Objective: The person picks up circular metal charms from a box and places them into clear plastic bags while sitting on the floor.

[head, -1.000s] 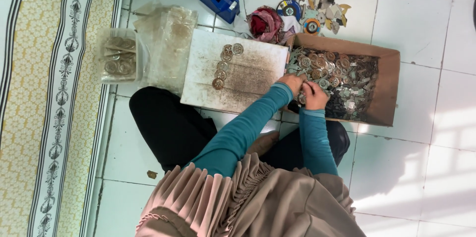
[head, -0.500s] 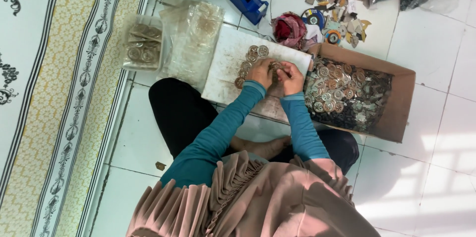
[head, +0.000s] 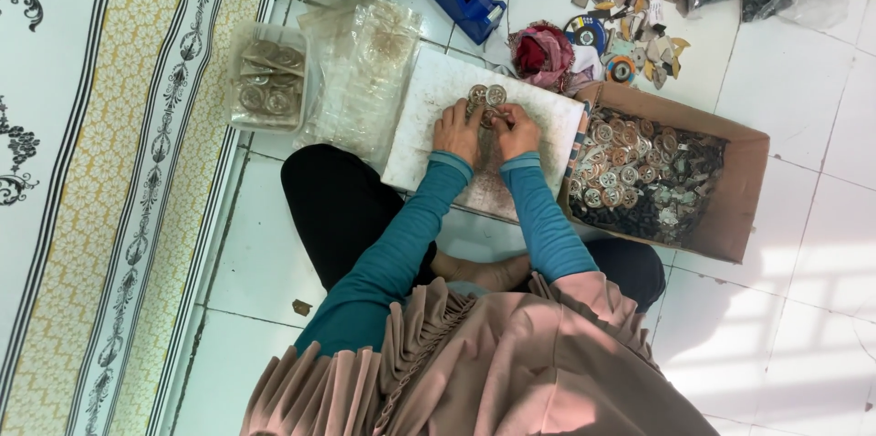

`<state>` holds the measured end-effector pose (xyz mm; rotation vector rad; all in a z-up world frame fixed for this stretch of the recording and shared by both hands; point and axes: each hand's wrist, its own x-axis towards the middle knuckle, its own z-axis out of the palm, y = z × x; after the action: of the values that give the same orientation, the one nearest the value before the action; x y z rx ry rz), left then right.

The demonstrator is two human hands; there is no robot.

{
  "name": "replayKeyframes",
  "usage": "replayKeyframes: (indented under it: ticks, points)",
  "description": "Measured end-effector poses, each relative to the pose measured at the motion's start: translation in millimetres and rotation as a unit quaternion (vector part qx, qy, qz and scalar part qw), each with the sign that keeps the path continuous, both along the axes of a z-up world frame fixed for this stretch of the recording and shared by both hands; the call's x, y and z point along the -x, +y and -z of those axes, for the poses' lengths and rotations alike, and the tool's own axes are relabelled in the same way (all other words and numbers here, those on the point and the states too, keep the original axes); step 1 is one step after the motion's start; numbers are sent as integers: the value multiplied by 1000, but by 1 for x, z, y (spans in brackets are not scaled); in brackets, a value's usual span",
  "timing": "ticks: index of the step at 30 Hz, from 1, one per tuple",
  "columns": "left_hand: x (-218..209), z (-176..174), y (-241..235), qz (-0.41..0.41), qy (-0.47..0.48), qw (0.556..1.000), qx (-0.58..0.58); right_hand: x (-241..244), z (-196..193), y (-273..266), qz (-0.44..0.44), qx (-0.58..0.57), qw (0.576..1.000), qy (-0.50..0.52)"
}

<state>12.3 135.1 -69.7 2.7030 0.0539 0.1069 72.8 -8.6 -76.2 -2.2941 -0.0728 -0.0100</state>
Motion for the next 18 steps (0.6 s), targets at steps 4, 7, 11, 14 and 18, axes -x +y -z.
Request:
replayKeyframes:
  ticks: [4,7,11,14,18]
  points:
    - [-5,17,-1,1,-6,1000,-5,-6,2,5,4,21,1000,9]
    - [-6,28,-4,0,-25,1000,-16,-4,-8,10,10,18,1000,23]
    - [-6,32,-4,5,-25,999,-27,-3,-3,9,17,67,997,25]
    - [-6,36,-4,2,-25,999,-36,-2,-2,4,20,51,998,19]
    - [1,-5,-3,20,-13,998,-58,1,-7,-16,24,-34,999,8]
